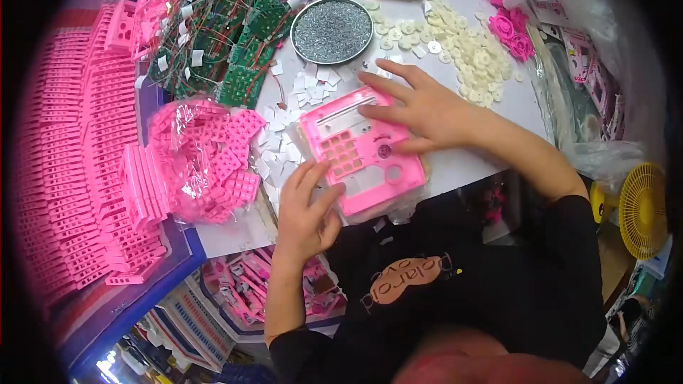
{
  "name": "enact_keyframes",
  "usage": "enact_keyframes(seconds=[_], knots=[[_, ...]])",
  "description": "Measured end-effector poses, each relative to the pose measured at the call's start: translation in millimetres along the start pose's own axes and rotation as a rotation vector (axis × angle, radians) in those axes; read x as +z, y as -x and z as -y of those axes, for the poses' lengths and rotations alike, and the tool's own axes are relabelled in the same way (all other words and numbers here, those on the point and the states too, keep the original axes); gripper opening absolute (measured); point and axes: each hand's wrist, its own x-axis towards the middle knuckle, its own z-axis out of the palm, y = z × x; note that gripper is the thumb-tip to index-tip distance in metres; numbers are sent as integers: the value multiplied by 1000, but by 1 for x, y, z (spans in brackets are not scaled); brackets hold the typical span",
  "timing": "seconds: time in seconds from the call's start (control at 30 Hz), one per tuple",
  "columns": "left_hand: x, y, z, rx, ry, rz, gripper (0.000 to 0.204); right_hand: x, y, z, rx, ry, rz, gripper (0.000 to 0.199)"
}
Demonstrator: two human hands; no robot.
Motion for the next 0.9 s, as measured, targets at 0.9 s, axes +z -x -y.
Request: enact_keyframes(seconds=[0.9], knots=[[34, -41, -28, -320, 404, -225, 20, -34, -24, -39, 219, -367, -209, 11]])
